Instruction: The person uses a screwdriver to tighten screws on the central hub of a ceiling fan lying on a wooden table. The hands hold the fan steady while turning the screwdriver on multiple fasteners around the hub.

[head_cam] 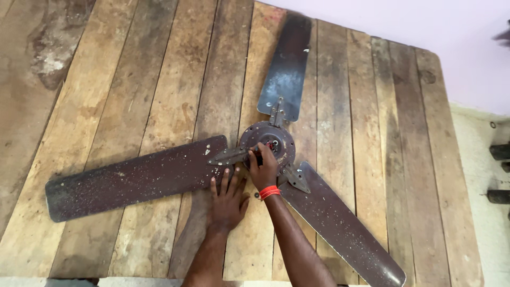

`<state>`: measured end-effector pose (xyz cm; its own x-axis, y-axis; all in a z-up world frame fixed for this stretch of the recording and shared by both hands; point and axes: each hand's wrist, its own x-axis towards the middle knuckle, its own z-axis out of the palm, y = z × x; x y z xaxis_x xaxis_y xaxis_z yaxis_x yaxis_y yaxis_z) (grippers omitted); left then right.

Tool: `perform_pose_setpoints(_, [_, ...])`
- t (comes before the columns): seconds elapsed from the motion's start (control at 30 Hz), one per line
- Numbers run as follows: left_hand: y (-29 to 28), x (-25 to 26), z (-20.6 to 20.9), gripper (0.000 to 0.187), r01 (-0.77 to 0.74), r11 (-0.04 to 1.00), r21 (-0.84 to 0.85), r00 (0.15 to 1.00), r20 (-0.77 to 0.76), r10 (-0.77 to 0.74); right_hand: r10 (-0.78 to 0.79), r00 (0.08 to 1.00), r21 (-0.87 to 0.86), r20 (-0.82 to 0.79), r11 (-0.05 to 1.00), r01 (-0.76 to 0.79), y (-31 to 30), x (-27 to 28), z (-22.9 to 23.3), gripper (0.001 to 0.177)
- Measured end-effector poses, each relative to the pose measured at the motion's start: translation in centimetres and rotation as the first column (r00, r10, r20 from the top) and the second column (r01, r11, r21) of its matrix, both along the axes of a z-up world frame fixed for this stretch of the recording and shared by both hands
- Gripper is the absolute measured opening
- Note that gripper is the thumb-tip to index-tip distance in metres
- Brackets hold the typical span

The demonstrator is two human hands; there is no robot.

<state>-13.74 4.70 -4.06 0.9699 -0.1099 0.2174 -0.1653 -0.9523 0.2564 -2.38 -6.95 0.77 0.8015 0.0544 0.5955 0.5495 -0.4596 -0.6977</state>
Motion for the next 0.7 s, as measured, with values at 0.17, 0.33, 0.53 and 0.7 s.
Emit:
perform_pose_setpoints(0.17, [0.1, 0.3, 0.6, 0.068, 0.000, 0.999, 0.040, 1.000, -0.025, 0.001, -0.126, 0.988, 0.309, 0.084, 0.946, 0.094, -1.9, 0.8, -0.1, 0.011])
perform_pose_setpoints(0.33, [-0.4, 0.0, 0.2, 0.066, -0.005, 1.000, 0.022, 1.000, 0.000, 0.005, -0.291, 0.941, 0.624, -0.173, 0.707, 0.333, -7.2, 9.2, -2.3, 0.036])
perform_pose_setpoints(0.53, [-0.2, 0.3, 0.3, 0.066, -0.004, 1.000, 0.002, 0.997, -0.071, 0.004, -0.086, 0.966, 0.573, -0.243, 0.791, 0.214, -8.0, 14.1, -6.0, 0.035])
perform_pose_setpoints(0.7, [-0.2, 0.4, -0.2, 0.068, 0.010, 1.000, 0.007, 0.998, -0.064, -0.010, -0.120, 0.965, 0.456, -0.231, 0.863, 0.216, -7.1, 13.3, -6.7, 0.040])
